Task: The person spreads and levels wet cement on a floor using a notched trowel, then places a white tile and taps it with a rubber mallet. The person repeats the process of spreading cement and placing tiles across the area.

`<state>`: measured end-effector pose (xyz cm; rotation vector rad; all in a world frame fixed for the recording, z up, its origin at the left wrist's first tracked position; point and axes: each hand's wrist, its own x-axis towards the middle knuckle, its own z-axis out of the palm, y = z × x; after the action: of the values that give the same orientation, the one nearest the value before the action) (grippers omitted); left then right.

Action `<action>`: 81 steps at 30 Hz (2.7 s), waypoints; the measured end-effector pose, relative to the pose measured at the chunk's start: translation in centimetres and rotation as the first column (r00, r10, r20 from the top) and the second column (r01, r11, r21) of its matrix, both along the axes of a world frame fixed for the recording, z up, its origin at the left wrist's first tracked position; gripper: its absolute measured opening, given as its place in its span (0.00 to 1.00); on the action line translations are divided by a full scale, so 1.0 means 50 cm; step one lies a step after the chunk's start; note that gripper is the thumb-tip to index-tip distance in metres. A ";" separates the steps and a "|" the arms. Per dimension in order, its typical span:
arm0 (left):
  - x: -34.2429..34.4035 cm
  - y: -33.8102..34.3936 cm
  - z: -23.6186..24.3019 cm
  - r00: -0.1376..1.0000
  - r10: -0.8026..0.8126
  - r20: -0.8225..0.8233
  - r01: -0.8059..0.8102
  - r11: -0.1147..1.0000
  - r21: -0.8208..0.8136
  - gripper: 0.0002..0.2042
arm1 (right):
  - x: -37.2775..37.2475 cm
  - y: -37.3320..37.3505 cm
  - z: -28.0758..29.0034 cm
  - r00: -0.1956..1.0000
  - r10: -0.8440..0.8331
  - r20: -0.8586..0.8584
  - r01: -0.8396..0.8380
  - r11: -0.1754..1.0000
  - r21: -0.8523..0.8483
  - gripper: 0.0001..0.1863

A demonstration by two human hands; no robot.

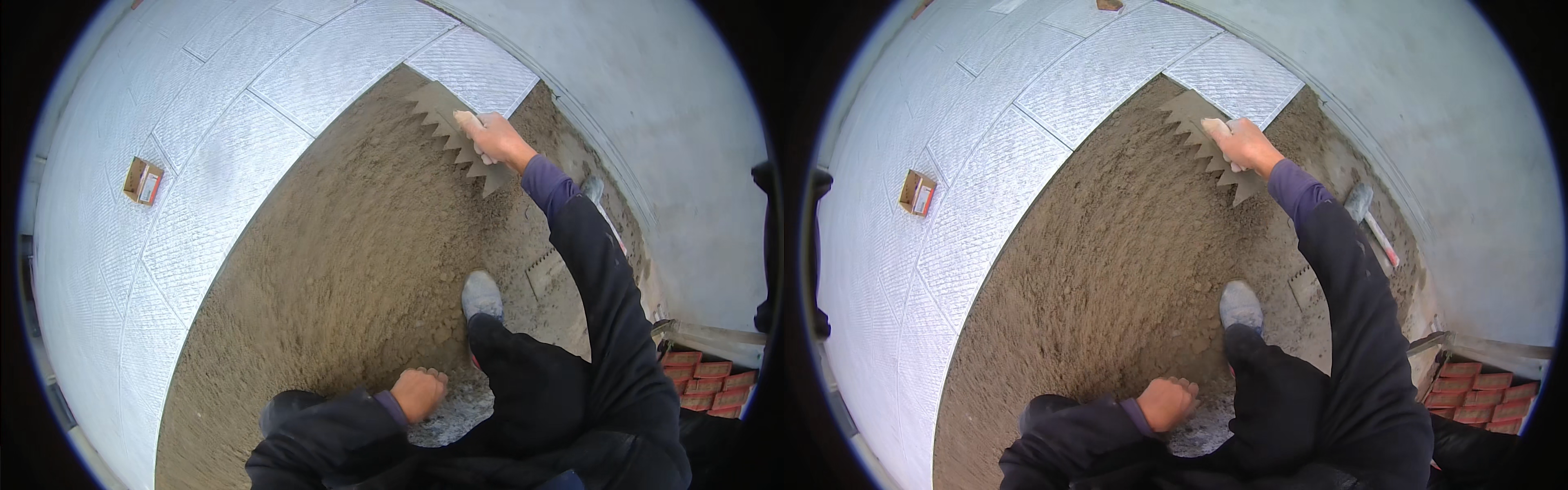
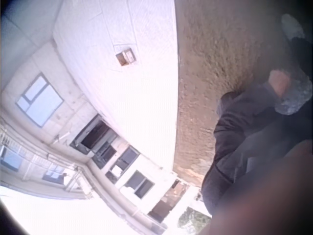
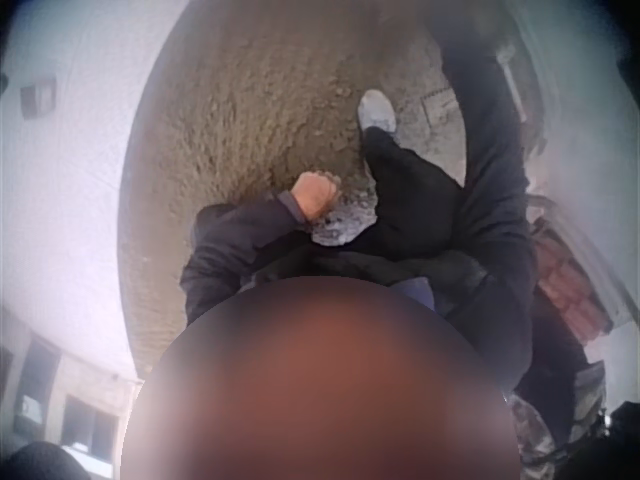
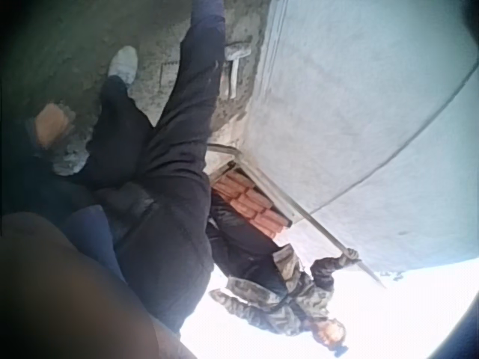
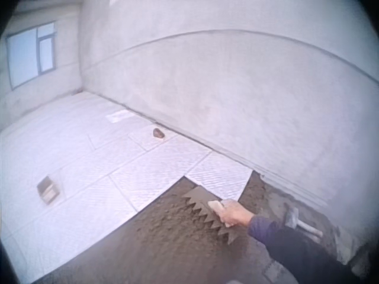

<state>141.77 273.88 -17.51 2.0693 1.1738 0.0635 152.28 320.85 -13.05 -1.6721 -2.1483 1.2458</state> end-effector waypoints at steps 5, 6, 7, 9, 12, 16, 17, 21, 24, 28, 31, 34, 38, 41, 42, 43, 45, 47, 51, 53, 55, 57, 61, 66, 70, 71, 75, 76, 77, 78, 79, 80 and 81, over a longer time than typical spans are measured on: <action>0.000 0.010 0.004 1.000 0.000 -0.001 0.000 1.000 -0.016 0.13 | 0.010 0.066 0.043 0.962 0.067 0.265 -0.025 0.987 -0.160 0.36; 0.000 0.012 0.004 1.000 0.008 0.006 -0.008 1.000 -0.005 0.13 | 0.032 0.062 0.046 0.968 0.040 0.246 0.014 0.977 -0.214 0.37; 0.000 0.013 0.006 1.000 0.019 0.015 -0.019 1.000 0.012 0.13 | 0.052 0.059 0.047 0.968 0.063 0.244 -0.005 0.973 -0.232 0.36; 0.000 0.017 0.009 0.999 0.018 0.032 -0.018 1.000 0.008 0.13 | 0.090 0.058 0.053 0.956 0.088 0.279 -0.012 0.965 -0.261 0.37; 0.001 0.017 0.016 0.999 0.024 0.030 -0.024 1.000 0.007 0.13 | 0.126 0.040 0.052 0.969 0.057 0.239 0.027 0.941 -0.337 0.35; -0.002 0.006 0.025 1.000 0.023 0.020 -0.023 0.999 0.022 0.13 | 0.179 -0.011 0.078 0.987 -0.012 0.158 0.076 0.909 -0.410 0.34; -0.003 0.002 0.026 0.999 0.023 0.024 -0.024 0.999 0.030 0.13 | 0.190 -0.020 0.087 0.986 -0.037 0.162 0.101 0.909 -0.405 0.34; -0.003 -0.010 0.024 0.999 -0.006 0.032 0.005 1.000 0.021 0.12 | 0.197 -0.012 0.108 0.998 -0.036 0.048 0.052 0.925 -0.375 0.33; 0.001 -0.004 0.022 0.999 -0.033 0.031 0.032 0.999 0.031 0.12 | 0.155 0.044 0.089 1.000 0.006 0.021 0.002 0.927 -0.375 0.33; -0.006 0.015 0.021 0.999 -0.040 0.036 0.039 0.999 0.018 0.12 | 0.126 0.099 0.050 0.995 -0.039 0.091 0.070 0.925 -0.372 0.34; -0.015 0.027 0.021 0.999 -0.025 0.044 0.024 1.000 0.016 0.12 | 0.153 0.105 0.043 0.991 -0.102 0.082 0.126 0.915 -0.383 0.34; -0.015 0.030 0.021 0.998 0.001 0.066 -0.004 0.999 0.037 0.12 | 0.213 0.060 0.052 0.980 -0.174 0.094 0.198 0.859 -0.472 0.33; -0.012 0.015 0.019 0.994 0.014 0.106 -0.018 0.999 0.038 0.12 | 0.272 -0.045 0.064 0.960 -0.276 -0.045 0.195 0.776 -0.600 0.30; -0.007 0.001 0.019 0.995 -0.016 0.095 0.013 0.999 0.031 0.12 | 0.285 -0.138 0.054 0.981 -0.188 -0.051 0.133 0.841 -0.524 0.30; -0.005 -0.002 0.019 0.996 -0.040 0.080 0.037 0.999 0.031 0.11 | 0.281 -0.167 0.042 0.998 -0.017 -0.068 -0.010 0.923 -0.384 0.31; -0.002 -0.003 0.019 0.995 -0.076 0.057 0.075 0.997 0.006 0.11 | 0.267 -0.187 0.019 0.994 0.102 -0.032 -0.107 0.962 -0.251 0.31; 0.000 -0.003 0.018 0.994 -0.071 0.086 0.066 0.997 0.050 0.11 | 0.224 -0.201 -0.038 0.924 0.351 0.149 -0.381 0.876 0.297 0.29; 0.000 -0.001 0.019 0.993 -0.069 0.091 0.064 0.996 0.058 0.11 | 0.200 -0.171 -0.078 0.880 0.343 0.328 -0.458 0.795 0.397 0.28; -0.004 0.001 0.023 0.996 -0.059 0.067 0.056 0.998 0.039 0.11 | 0.151 -0.074 -0.124 0.877 0.204 0.435 -0.428 0.743 0.514 0.31; -0.007 -0.003 0.025 0.998 -0.042 0.056 0.040 0.999 0.036 0.11 | 0.128 -0.056 -0.122 0.945 0.142 0.295 -0.272 0.841 0.467 0.32; -0.008 -0.009 0.025 0.999 -0.026 0.039 0.025 1.000 0.009 0.11 | 0.097 -0.066 -0.114 0.992 -0.005 0.123 -0.019 0.981 0.195 0.33; -0.008 -0.015 0.022 0.998 -0.006 0.058 0.004 1.000 0.029 0.11 | 0.057 -0.100 -0.109 0.946 -0.273 -0.176 0.218 0.936 -0.276 0.32; 0.000 -0.019 0.015 0.998 -0.013 0.067 0.011 0.999 0.030 0.10 | -0.028 -0.151 -0.097 0.869 -0.362 -0.337 0.136 0.830 -0.541 0.30; 0.009 -0.010 0.013 0.997 -0.016 0.081 0.013 0.999 0.038 0.09 | -0.099 -0.109 -0.047 0.955 -0.051 -0.292 -0.075 0.912 -0.402 0.33; 0.002 -0.012 0.020 0.997 0.050 0.053 -0.053 0.997 0.052 0.08 | -0.158 -0.026 -0.023 0.982 0.038 -0.184 -0.080 0.970 -0.230 0.35; -0.002 -0.013 0.022 0.997 0.060 0.046 -0.062 0.997 0.045 0.08 | -0.170 -0.007 -0.023 0.993 0.023 -0.117 -0.047 0.976 -0.211 0.35; -0.014 -0.021 0.031 0.993 0.114 0.040 -0.116 0.993 0.039 0.08 | -0.206 0.018 -0.041 0.992 0.106 -0.063 -0.118 0.969 -0.217 0.35; -0.015 -0.022 0.033 0.992 0.123 0.038 -0.125 0.991 0.045 0.08 | -0.211 0.010 -0.047 0.988 0.128 -0.088 -0.145 0.964 -0.221 0.35; -0.016 -0.022 0.034 0.991 0.125 0.045 -0.127 0.990 0.058 0.08 | -0.217 0.001 -0.050 0.986 0.128 -0.106 -0.150 0.959 -0.241 0.35; -0.016 -0.022 0.036 0.991 0.124 0.052 -0.127 0.989 0.071 0.08 | -0.221 -0.013 -0.054 0.984 0.129 -0.120 -0.158 0.948 -0.276 0.35; -0.015 -0.022 0.038 0.991 0.125 0.057 -0.129 0.988 0.089 0.08 | -0.225 -0.025 -0.054 0.992 0.093 -0.086 -0.115 0.948 -0.297 0.35; -0.015 -0.022 0.039 0.992 0.112 0.060 -0.117 0.990 0.076 0.08 | -0.232 -0.043 -0.057 0.990 0.084 -0.116 -0.118 0.934 -0.337 0.35; -0.015 -0.022 0.041 0.993 0.101 0.063 -0.105 0.992 0.066 0.08 | -0.235 -0.063 -0.059 0.977 0.141 -0.160 -0.190 0.915 -0.355 0.35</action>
<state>141.03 272.76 -15.47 2.0514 1.2574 0.2164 140.54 317.72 -15.99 -1.4955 -2.1115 1.8538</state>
